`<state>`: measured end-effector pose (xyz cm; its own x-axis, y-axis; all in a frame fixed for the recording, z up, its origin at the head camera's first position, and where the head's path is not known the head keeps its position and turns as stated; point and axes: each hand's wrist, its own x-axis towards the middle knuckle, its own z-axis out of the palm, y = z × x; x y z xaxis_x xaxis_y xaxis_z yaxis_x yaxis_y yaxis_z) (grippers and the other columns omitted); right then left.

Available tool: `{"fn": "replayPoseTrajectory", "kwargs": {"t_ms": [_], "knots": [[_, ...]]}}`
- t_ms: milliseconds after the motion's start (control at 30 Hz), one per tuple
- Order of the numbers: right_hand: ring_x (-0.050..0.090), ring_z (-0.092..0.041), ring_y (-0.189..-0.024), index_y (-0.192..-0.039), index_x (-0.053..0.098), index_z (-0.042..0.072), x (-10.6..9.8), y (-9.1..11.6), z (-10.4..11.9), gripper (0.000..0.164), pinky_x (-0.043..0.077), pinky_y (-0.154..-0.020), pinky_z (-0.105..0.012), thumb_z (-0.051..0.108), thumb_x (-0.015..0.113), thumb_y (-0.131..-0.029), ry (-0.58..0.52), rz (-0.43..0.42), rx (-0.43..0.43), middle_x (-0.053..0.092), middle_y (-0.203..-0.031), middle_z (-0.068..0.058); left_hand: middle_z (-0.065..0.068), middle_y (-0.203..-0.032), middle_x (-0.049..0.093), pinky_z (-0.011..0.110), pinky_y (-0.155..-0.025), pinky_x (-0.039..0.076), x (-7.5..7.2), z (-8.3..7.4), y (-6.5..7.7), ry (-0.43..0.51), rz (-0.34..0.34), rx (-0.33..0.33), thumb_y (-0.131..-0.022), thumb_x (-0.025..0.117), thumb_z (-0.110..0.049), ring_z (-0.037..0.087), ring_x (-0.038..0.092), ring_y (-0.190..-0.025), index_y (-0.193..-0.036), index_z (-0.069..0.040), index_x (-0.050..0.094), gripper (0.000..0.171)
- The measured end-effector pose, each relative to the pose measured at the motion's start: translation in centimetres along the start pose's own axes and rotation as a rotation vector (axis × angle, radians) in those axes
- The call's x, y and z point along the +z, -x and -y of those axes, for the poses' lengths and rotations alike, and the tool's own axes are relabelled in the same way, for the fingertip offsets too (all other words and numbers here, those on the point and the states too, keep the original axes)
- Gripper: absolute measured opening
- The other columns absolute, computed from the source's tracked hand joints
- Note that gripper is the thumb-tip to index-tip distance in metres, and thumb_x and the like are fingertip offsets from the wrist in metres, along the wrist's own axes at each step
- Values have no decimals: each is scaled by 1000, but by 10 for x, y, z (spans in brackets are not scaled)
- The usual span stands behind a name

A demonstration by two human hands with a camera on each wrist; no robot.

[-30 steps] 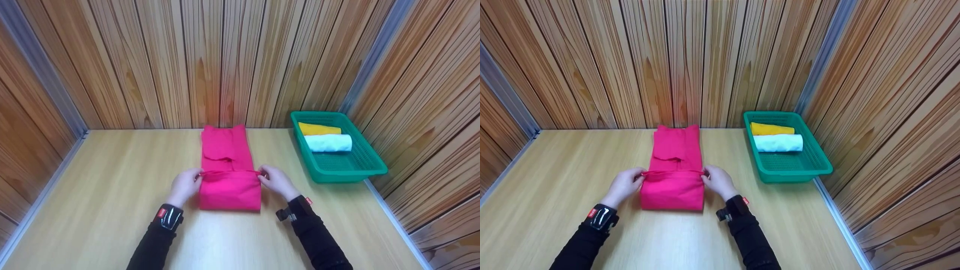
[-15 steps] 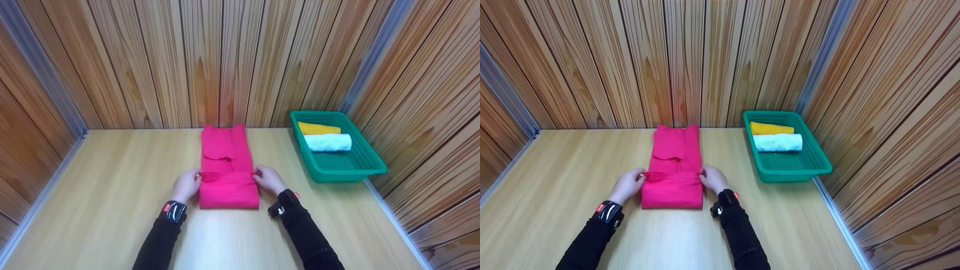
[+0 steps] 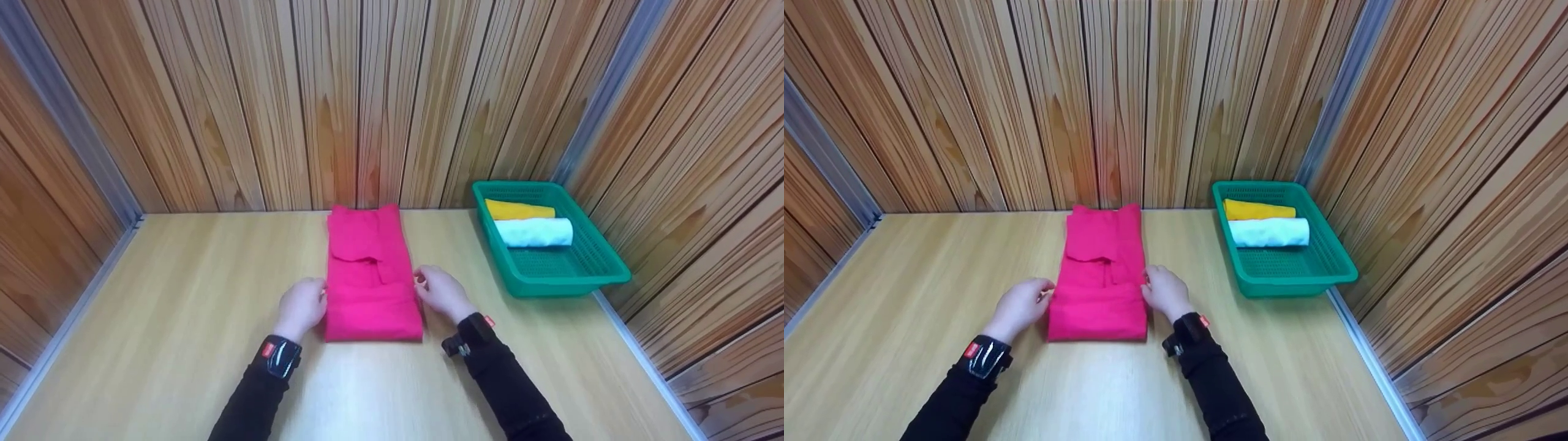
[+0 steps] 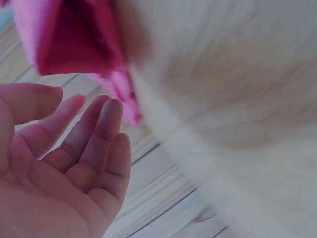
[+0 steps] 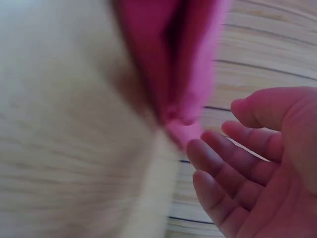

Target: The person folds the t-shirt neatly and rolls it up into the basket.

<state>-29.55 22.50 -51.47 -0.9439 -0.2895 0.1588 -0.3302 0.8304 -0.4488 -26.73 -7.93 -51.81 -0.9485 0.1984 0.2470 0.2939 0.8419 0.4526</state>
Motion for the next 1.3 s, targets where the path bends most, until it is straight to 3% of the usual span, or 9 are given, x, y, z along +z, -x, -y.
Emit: {"fn": "replayPoseTrajectory", "kwargs": {"t_ms": [133,367,467,667,900,1300], "knots": [[63,-24,-89,-107,65,3,-7,11,11,17,54,-80,-40,10,67,-92,-6,19,-96,65,-97,-8,12,-84,64,47,-68,52,-5,-10,12,-52,-68,135,-84,71,-5,33,64,-80,-91,-2,68,8],[63,-22,-91,-102,67,7,-4,34,28,13,53,-81,-38,14,70,-91,86,84,-277,65,-94,-4,6,-75,56,40,-63,49,-3,-25,32,-153,-63,369,-76,78,-4,26,57,-71,-76,-6,62,17],[61,-19,-90,-100,67,10,0,42,34,13,53,-80,-35,15,73,-89,138,87,-338,64,-92,-1,5,-75,53,37,-61,48,0,-30,37,-211,-80,422,-74,77,-2,24,56,-71,-75,-6,63,15],[58,-17,-90,-103,67,12,12,53,43,20,52,-77,-30,17,76,-86,264,100,-416,61,-95,-1,5,-74,53,36,-63,47,6,-32,41,-283,-68,443,-75,76,-1,23,55,-72,-77,-5,65,13],[56,-18,-82,-102,67,11,25,60,46,25,51,-69,-31,19,80,-82,396,91,-459,58,-90,-2,5,-70,52,35,-60,46,17,-27,48,-368,44,463,-73,76,1,22,56,-66,-76,-7,63,15],[53,-18,-78,-94,66,11,32,55,45,23,49,-66,-30,18,82,-79,455,100,-431,54,-85,-1,7,-72,54,35,-59,48,21,-32,44,-427,91,453,-73,74,4,24,57,-67,-76,-6,66,13]]}}
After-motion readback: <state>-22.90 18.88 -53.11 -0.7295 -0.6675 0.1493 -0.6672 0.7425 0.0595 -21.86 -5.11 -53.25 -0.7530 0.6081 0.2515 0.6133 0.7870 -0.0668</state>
